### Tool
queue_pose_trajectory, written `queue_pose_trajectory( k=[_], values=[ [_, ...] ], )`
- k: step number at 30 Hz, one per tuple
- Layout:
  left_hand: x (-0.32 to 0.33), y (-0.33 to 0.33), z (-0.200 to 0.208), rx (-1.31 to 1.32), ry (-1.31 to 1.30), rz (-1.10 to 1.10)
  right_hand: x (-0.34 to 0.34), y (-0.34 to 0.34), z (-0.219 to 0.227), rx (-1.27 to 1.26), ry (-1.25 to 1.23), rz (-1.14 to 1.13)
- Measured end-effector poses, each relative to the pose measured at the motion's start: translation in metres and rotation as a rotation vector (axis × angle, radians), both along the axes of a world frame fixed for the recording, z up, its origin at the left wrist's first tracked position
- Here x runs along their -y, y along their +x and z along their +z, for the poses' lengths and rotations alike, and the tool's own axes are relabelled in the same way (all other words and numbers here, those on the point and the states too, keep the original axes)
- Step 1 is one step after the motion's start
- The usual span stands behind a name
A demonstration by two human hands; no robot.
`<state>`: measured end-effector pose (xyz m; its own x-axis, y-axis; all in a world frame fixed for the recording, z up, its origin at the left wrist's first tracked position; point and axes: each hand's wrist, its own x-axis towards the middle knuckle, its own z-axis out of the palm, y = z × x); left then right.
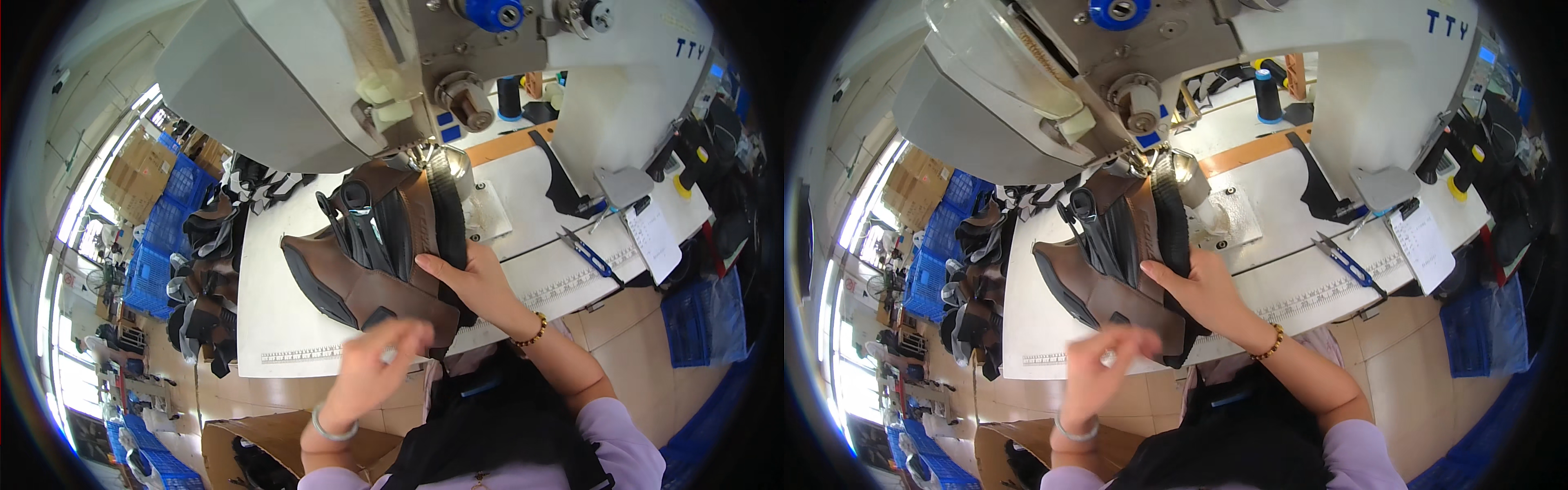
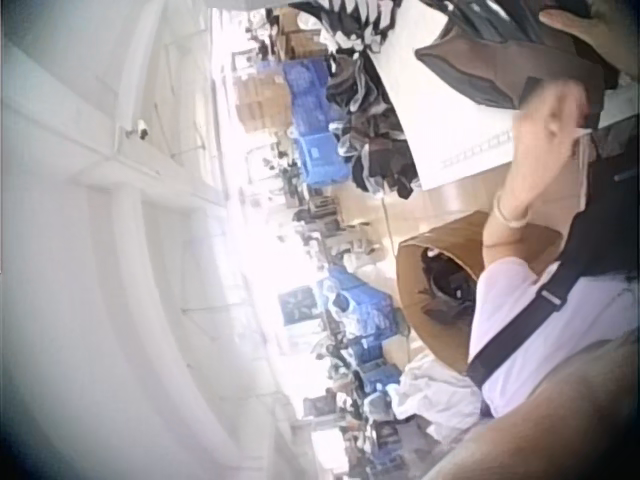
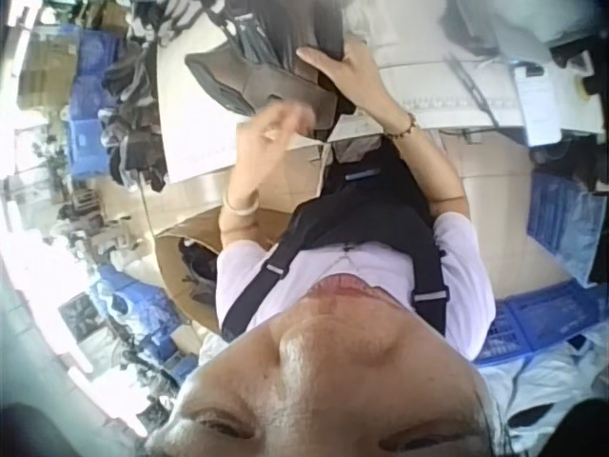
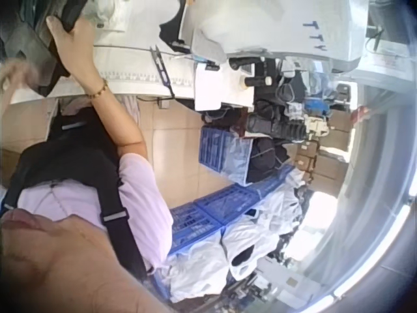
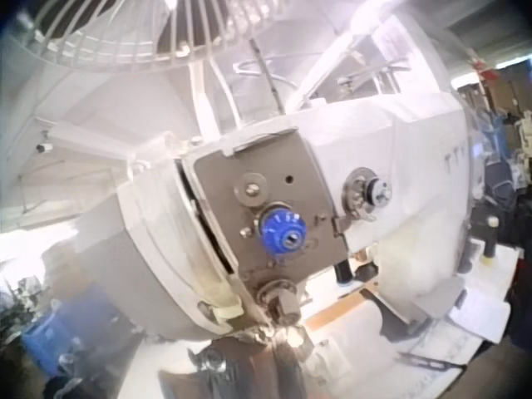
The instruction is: The person stitches and assembles pieces of a brown leather shoe upper using an industrial sewing machine, joining the leather pieces with thread.
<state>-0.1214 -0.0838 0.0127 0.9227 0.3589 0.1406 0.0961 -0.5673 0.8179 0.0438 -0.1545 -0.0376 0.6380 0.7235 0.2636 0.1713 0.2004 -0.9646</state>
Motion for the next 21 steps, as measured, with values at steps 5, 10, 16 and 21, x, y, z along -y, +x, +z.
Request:
queue_pose_trajectory(
  k=[5,10,16,21],
  values=[
    [-0.044,0.076,0.031,0.419,1.058,0.119,-0.016,-0.001,0.024,-0.171,0.356,-0.079],
    [-0.066,0.100,0.014,0.430,0.897,0.056,-0.016,0.013,0.011,-0.067,0.216,-0.069],
    [-0.065,0.107,0.010,0.482,0.896,0.110,-0.019,0.021,0.002,-0.054,0.230,0.001],
    [-0.065,0.105,0.019,0.470,0.873,0.094,-0.014,0.023,0.011,-0.094,0.264,0.038]
  ],
)
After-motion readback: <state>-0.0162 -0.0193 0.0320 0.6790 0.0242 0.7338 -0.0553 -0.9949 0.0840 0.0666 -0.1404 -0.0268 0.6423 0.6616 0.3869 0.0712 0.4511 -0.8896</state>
